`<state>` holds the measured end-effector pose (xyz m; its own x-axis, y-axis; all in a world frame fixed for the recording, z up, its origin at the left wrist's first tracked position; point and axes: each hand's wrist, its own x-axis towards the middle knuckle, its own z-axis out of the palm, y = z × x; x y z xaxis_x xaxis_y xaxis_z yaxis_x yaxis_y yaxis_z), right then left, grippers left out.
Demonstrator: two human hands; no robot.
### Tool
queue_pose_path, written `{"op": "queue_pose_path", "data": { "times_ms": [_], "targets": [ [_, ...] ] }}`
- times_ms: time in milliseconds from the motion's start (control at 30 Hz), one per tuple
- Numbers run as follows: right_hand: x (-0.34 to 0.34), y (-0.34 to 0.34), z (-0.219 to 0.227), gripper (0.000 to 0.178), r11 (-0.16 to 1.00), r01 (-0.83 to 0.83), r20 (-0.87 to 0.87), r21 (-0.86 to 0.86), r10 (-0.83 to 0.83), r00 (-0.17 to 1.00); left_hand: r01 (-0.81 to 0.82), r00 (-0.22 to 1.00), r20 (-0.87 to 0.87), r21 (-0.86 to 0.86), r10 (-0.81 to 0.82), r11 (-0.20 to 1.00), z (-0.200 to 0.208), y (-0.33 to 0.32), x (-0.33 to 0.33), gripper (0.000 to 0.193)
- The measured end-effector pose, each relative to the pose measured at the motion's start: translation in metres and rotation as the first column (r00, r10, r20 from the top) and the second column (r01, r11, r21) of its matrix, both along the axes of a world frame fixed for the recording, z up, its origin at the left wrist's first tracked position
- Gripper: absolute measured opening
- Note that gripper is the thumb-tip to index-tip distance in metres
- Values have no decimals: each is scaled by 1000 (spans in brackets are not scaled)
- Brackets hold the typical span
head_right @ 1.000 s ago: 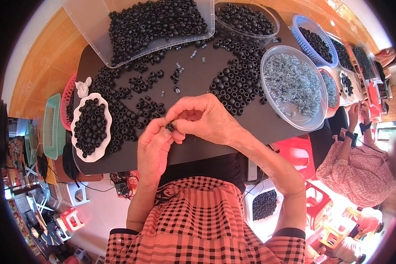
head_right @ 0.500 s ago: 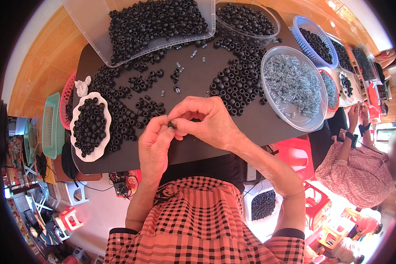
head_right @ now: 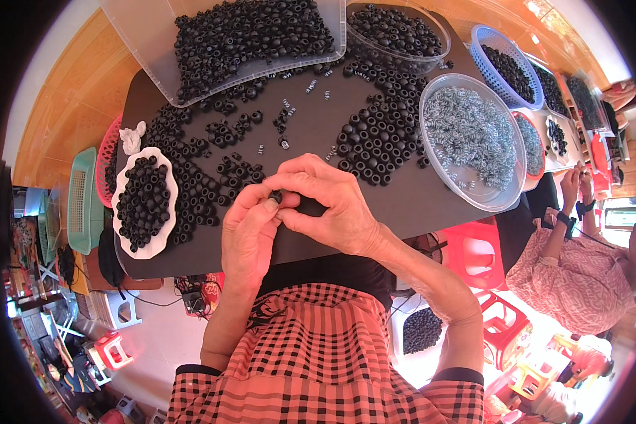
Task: Assembling small black plastic rings with small silver metallic components by hand at a workbench.
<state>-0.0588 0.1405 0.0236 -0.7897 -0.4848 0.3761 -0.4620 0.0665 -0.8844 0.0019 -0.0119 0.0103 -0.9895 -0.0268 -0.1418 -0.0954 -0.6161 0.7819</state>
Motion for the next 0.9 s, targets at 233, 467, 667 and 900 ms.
{"op": "queue_pose_path", "data": {
  "times_ms": [233, 467, 667, 900],
  "targets": [
    [4, -6, -11, 41, 988, 155, -235, 18, -146, 961, -5, 1000, -13, 15, 5, 1000, -7, 3, -1, 16],
    [4, -5, -15, 38, 979, 203, -395, 10, -183, 900, 8, 1000, -11, -81, -9, 997, -5, 5, -2, 15],
    [3, -5, -15, 36, 985, 166, -406, 39, -136, 904, 27, 999, -22, 34, -26, 999, -6, 2, -2, 14],
    [5, -5, -12, 39, 974, 215, -398, 77, -168, 902, 68, 997, -35, 59, -66, 996, -9, 0, -4, 14]
  ]
}}
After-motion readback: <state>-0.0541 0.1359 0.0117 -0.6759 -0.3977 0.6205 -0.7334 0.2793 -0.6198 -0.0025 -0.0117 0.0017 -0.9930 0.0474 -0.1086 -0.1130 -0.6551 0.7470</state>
